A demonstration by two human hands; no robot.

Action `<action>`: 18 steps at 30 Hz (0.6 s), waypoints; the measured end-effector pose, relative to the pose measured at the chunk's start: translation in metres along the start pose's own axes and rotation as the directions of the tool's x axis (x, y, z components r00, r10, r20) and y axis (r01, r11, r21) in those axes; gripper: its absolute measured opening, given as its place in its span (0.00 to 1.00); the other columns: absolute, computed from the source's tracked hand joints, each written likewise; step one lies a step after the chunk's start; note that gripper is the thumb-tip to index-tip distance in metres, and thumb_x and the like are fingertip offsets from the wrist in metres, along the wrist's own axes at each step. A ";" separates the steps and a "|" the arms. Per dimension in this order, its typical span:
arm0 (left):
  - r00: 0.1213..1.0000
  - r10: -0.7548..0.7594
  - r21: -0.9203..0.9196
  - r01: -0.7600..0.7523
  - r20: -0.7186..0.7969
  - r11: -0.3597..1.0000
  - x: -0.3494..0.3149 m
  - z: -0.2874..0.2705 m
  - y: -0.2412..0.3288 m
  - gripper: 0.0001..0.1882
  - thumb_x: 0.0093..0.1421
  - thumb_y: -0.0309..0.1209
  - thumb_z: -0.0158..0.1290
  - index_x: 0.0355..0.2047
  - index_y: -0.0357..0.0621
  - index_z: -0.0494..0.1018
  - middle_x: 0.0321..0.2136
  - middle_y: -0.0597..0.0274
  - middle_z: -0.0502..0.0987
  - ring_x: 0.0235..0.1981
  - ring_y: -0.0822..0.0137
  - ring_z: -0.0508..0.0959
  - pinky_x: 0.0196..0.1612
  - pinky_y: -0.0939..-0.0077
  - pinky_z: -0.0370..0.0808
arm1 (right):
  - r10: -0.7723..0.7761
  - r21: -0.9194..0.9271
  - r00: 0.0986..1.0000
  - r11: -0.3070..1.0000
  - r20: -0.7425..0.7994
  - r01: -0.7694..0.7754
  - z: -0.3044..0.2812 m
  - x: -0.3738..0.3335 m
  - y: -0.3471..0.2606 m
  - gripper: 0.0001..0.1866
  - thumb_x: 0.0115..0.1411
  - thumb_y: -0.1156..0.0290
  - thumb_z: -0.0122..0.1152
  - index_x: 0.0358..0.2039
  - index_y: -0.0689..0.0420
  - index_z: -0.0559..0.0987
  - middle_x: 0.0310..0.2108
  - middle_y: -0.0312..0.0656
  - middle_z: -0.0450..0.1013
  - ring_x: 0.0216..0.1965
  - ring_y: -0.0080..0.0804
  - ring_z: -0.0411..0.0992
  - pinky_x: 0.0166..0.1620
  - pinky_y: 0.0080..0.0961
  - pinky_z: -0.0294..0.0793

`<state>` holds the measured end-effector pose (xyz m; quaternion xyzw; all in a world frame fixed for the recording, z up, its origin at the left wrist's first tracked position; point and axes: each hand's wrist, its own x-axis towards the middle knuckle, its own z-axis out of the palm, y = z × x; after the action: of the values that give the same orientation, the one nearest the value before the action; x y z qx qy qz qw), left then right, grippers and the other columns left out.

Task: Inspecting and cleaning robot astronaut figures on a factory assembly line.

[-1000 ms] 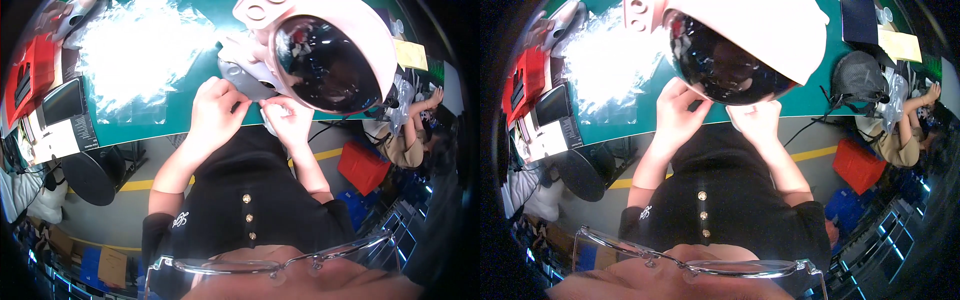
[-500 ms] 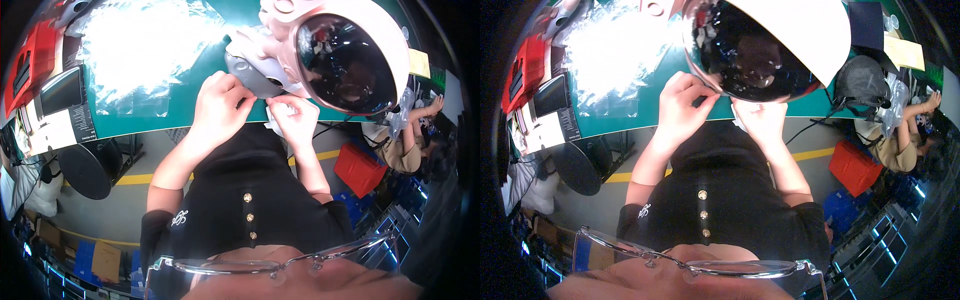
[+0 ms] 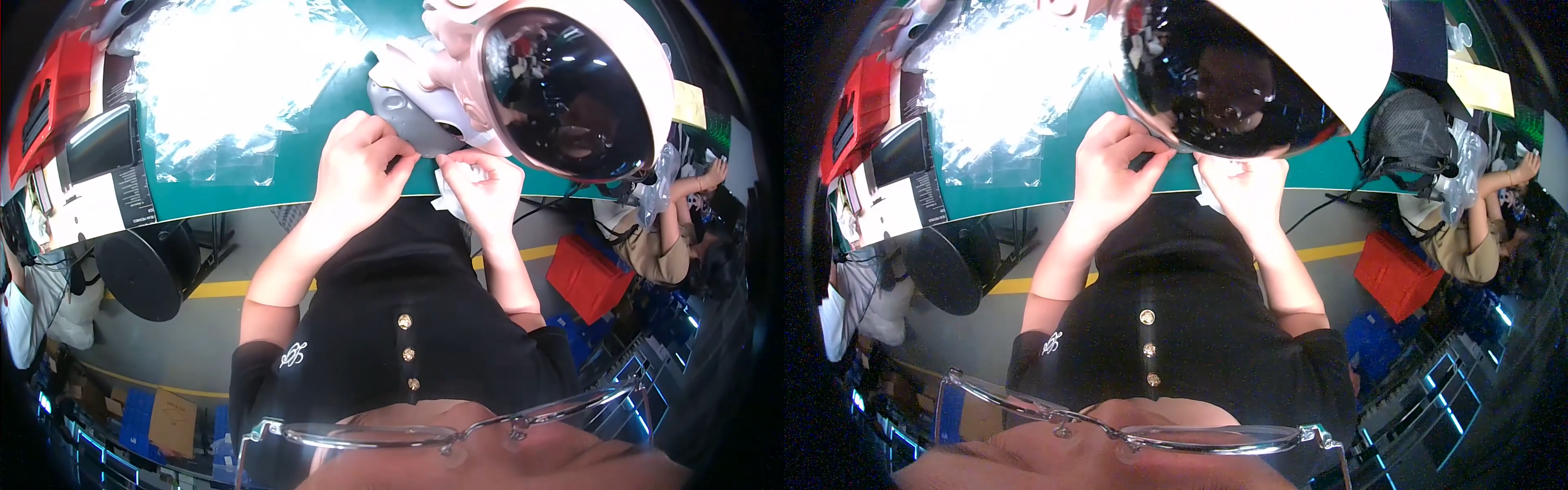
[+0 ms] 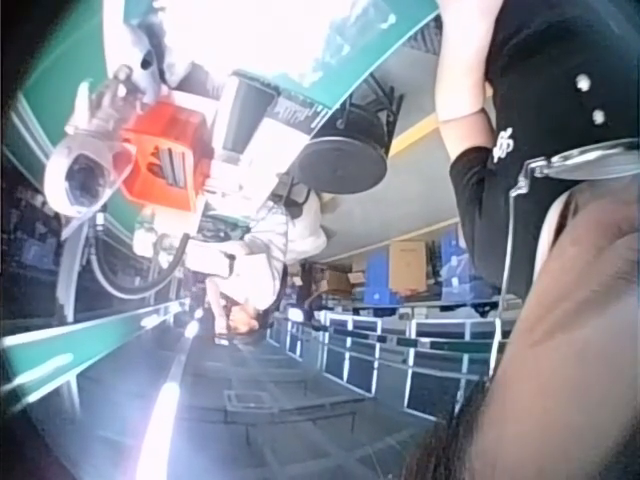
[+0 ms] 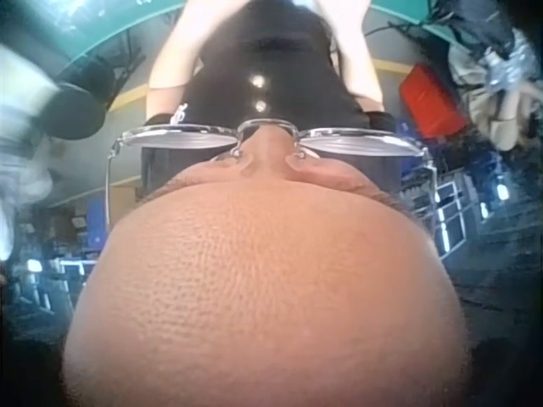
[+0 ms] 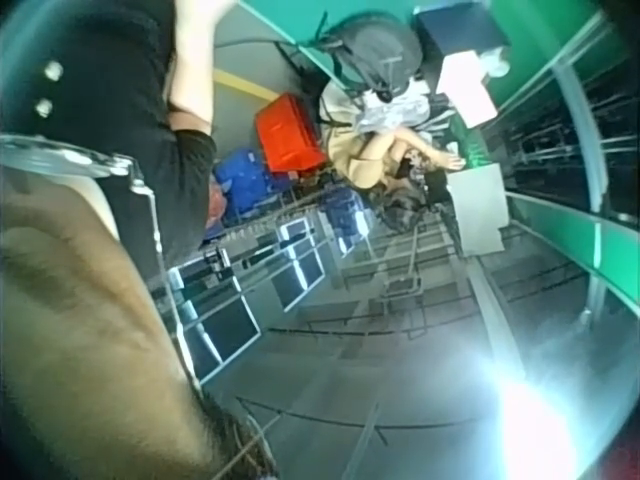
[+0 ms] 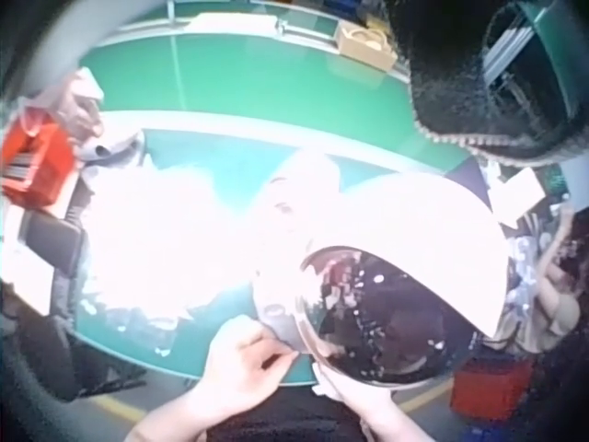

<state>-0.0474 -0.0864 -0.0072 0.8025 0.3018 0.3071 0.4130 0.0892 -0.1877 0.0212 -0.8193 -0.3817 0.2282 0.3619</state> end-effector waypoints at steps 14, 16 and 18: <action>1.000 0.026 -0.010 -0.026 -0.004 1.000 0.000 0.001 -0.003 0.05 0.40 0.24 0.61 0.19 0.42 0.75 0.20 0.64 0.68 0.26 0.62 0.70 0.33 0.69 0.68 | -0.021 -0.024 1.000 0.999 0.003 0.021 -0.001 0.000 0.002 0.09 0.45 0.71 0.70 0.24 0.63 0.82 0.19 0.38 0.75 0.22 0.18 0.70 0.29 0.15 0.68; 1.000 0.014 0.006 -0.014 0.001 1.000 0.002 0.000 -0.001 0.05 0.40 0.24 0.61 0.18 0.42 0.75 0.20 0.64 0.68 0.26 0.62 0.70 0.33 0.69 0.68 | 0.032 -0.035 0.999 0.999 0.025 -0.031 -0.006 -0.003 0.012 0.08 0.46 0.71 0.69 0.25 0.63 0.82 0.20 0.38 0.75 0.23 0.18 0.70 0.29 0.15 0.68; 1.000 0.020 0.004 -0.020 -0.006 1.000 0.002 0.001 -0.001 0.05 0.40 0.24 0.61 0.18 0.42 0.75 0.20 0.64 0.68 0.26 0.62 0.70 0.33 0.69 0.68 | 0.045 -0.075 0.998 0.996 0.039 -0.042 -0.008 -0.003 0.009 0.08 0.47 0.71 0.69 0.25 0.63 0.82 0.20 0.37 0.76 0.23 0.16 0.70 0.29 0.14 0.68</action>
<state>-0.0463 -0.0849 -0.0081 0.8055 0.2955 0.3131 0.4074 0.0970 -0.1978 0.0195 -0.8355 -0.3791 0.2386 0.3183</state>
